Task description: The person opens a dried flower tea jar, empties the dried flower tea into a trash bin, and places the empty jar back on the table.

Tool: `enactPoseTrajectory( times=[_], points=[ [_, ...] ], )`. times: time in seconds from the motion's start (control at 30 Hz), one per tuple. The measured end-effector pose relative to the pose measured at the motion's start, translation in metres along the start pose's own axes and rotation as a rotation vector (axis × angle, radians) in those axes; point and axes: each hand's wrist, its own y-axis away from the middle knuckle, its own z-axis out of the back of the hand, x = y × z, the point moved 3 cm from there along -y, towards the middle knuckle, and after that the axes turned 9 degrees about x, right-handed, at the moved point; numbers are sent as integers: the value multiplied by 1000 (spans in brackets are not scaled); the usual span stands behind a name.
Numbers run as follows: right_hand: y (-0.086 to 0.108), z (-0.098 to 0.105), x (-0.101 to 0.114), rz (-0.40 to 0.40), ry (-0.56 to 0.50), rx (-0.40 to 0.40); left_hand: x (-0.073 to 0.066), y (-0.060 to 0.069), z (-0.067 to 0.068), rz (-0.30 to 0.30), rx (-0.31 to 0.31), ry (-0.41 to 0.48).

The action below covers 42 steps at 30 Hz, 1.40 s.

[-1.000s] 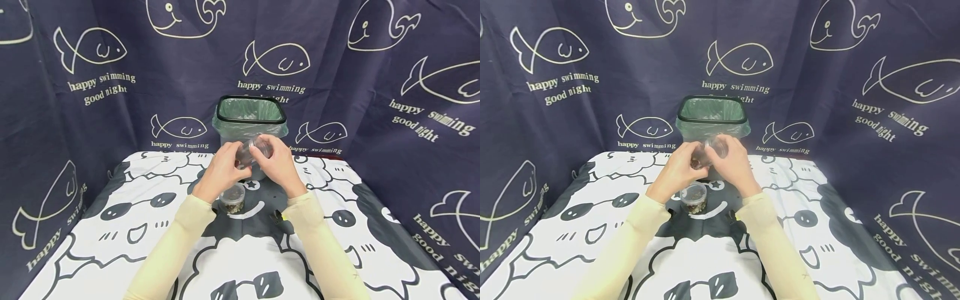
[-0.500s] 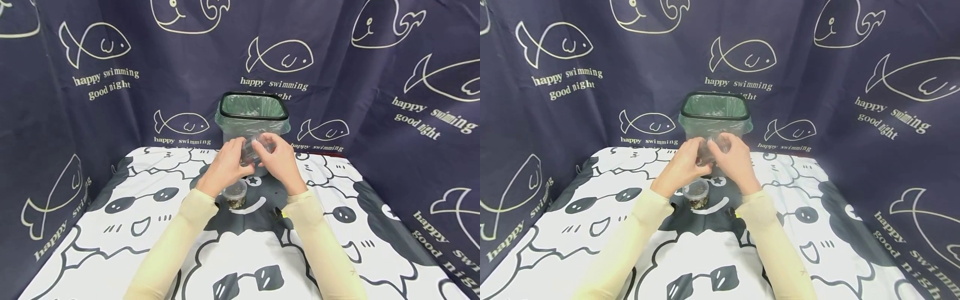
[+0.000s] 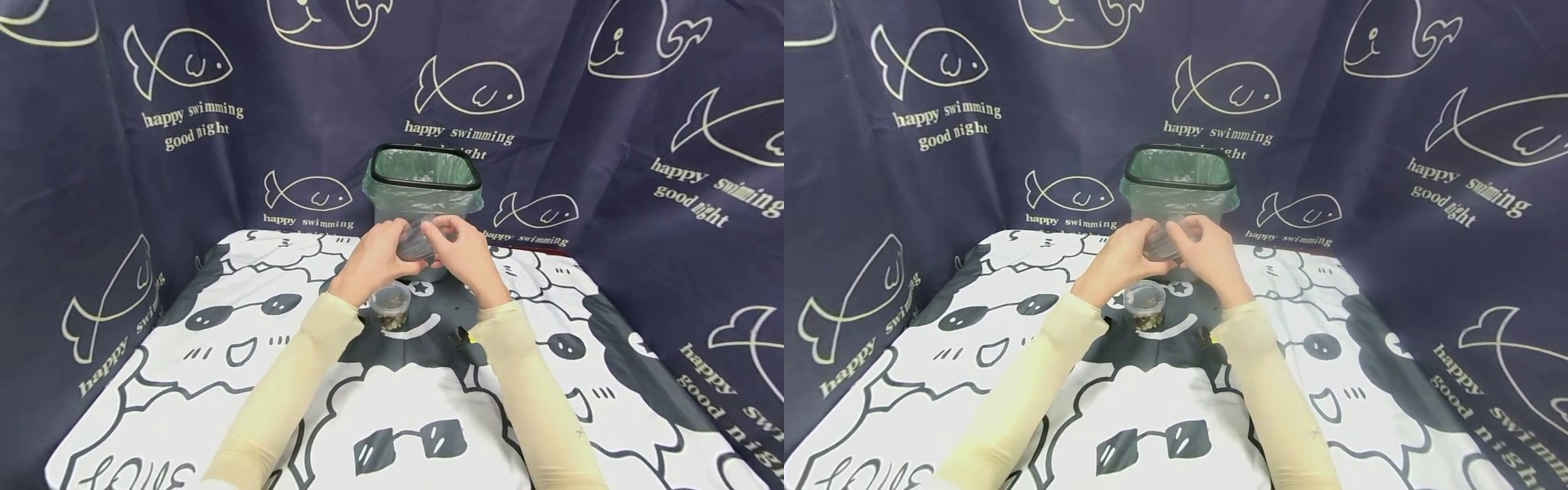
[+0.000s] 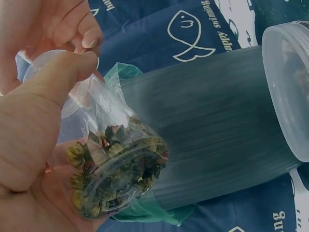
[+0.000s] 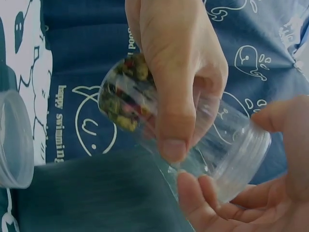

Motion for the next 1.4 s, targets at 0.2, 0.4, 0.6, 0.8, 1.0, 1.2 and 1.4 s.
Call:
enactPoseTrajectory(
  times=[0.2,0.4,0.6,0.8,1.0,1.2,1.4],
  points=[
    [6,1,-10,-50,19,26,2,3,-7,1,37,35],
    [4,4,-2,12,21,-6,2,1,6,-18,-3,23],
    [1,11,7,37,60,-22,-2,-4,19,-18,20,18],
    [3,14,4,-2,84,11,-3,-3,14,-27,36,13],
    [2,10,-4,-17,94,19,-2,-1,8,-17,46,12],
    [0,8,-8,-13,127,4,-1,-1,5,3,64,11],
    [-5,3,-8,5,144,24,5,-1,7,2,57,-11]
  ],
)
